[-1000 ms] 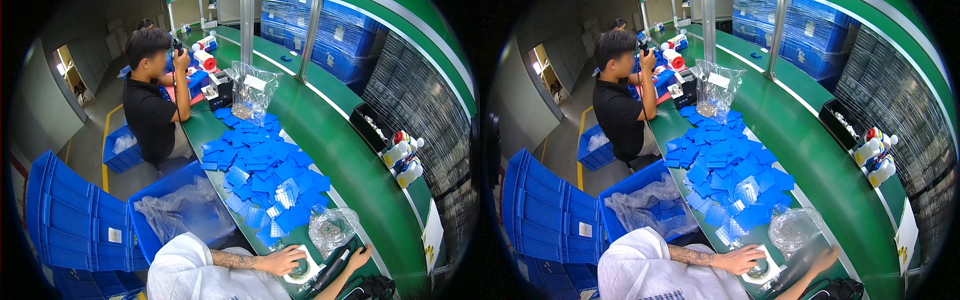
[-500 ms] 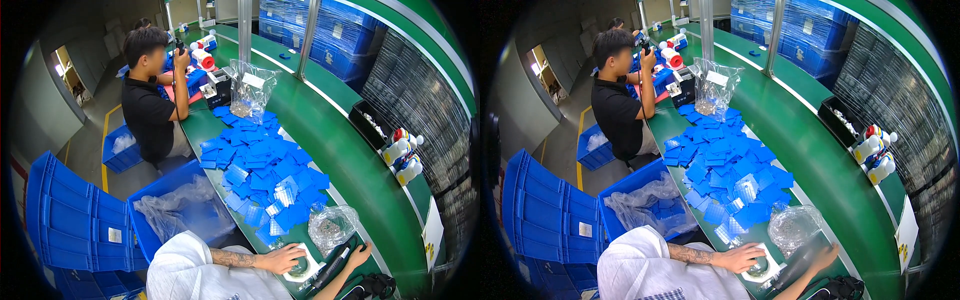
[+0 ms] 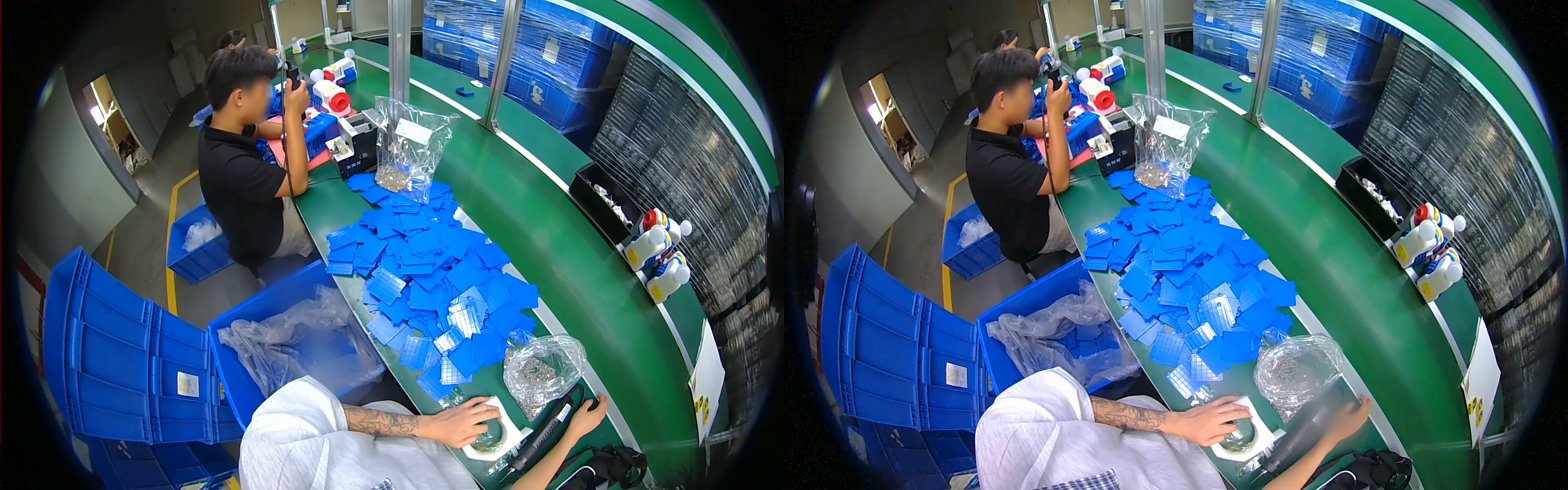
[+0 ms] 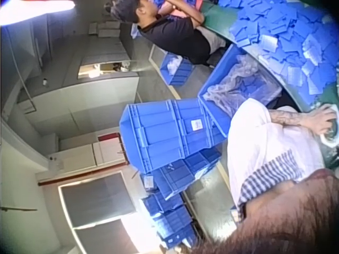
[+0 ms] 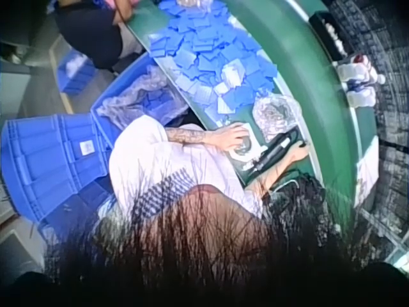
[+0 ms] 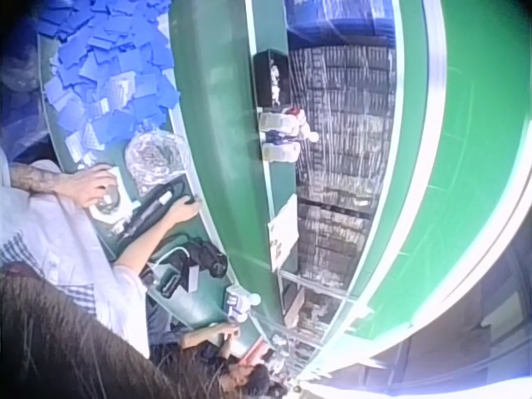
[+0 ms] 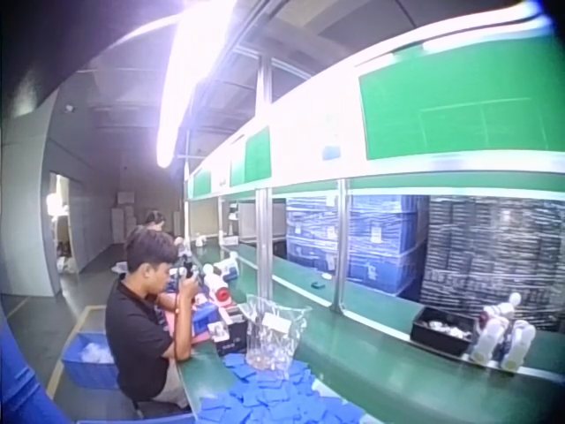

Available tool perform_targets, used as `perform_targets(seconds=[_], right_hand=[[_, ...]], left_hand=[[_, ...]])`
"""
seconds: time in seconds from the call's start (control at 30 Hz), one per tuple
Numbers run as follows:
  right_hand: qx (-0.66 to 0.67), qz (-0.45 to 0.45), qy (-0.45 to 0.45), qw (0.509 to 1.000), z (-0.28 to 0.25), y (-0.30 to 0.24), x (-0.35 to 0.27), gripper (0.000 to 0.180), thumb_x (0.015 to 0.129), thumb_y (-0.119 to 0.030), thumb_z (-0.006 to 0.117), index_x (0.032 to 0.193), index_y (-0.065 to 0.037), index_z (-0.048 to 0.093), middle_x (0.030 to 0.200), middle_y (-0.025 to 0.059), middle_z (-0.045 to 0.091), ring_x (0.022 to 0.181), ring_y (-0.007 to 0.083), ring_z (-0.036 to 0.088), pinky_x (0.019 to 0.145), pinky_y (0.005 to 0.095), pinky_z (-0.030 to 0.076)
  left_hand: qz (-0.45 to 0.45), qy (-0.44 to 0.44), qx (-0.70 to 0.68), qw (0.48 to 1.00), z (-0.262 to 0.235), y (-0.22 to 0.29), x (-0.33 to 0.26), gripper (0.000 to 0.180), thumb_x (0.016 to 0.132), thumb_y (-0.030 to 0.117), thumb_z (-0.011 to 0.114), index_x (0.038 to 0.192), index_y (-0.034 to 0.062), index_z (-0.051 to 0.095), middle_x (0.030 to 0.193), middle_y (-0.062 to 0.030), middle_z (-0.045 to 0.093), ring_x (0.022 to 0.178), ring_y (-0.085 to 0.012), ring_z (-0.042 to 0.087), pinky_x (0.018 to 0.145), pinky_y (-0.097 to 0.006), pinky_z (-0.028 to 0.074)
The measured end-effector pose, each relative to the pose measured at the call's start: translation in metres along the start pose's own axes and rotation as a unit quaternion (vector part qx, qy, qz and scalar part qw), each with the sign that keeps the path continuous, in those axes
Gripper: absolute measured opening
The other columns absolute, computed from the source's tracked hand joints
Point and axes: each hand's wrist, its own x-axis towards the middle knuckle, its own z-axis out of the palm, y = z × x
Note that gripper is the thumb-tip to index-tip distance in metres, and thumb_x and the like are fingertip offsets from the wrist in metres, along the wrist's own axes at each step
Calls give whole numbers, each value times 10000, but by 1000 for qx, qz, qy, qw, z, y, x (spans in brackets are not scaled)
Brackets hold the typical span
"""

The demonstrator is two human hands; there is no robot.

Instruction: Assembling toy foam blasters on a factory assembly line using an electric screwdriver.

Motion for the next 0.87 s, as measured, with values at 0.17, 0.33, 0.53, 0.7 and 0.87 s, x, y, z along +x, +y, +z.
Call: perform_targets(seconds=[0.17, 0.33, 0.53, 0.7, 0.87], right_hand=[[-1, -2, 1, 1000, 0, 0, 1, 306, 730, -74, 483, 1018, 18, 528, 1060, 164, 538, 1009, 320, 481, 882, 375, 352], [2, -5, 5, 1000, 2, 0, 1, 303, 726, -68, 484, 1013, 20, 527, 1052, 169, 539, 1004, 323, 483, 879, 375, 354], [13, 11, -2, 1000, -9, -14, -5, 302, 724, -67, 491, 1007, 31, 532, 1058, 175, 538, 1011, 323, 484, 888, 373, 351], [-16, 26, 10, 999, -13, -11, -9, 328, 707, -91, 530, 1011, 31, 541, 1088, 186, 532, 1039, 326, 479, 921, 372, 339], [1, 41, 11, 999, -10, -18, -5, 325, 674, -81, 525, 983, 12, 562, 1098, 197, 528, 1059, 335, 466, 945, 401, 323]], left_hand=[[-3, 0, 0, 1000, 3, -2, 1, 159, 646, 121, 554, 733, -9, 521, 1194, -213, 393, 1162, -304, 354, 993, -491, 213], [-6, 2, 5, 1000, 3, 0, -1, 154, 648, 117, 559, 730, -8, 520, 1195, -213, 390, 1165, -303, 350, 989, -490, 219], [-8, -6, 3, 1000, 1, 3, -5, 198, 631, 97, 567, 779, -23, 511, 1210, -219, 379, 1157, -306, 363, 982, -514, 248], [-7, -39, 2, 999, -4, 2, -2, 184, 647, 112, 562, 787, -3, 529, 1201, -191, 393, 1153, -299, 365, 974, -498, 252], [9, -82, 8, 997, 1, 5, 9, 209, 646, 136, 559, 821, 21, 548, 1203, -165, 400, 1148, -291, 367, 967, -494, 254]])
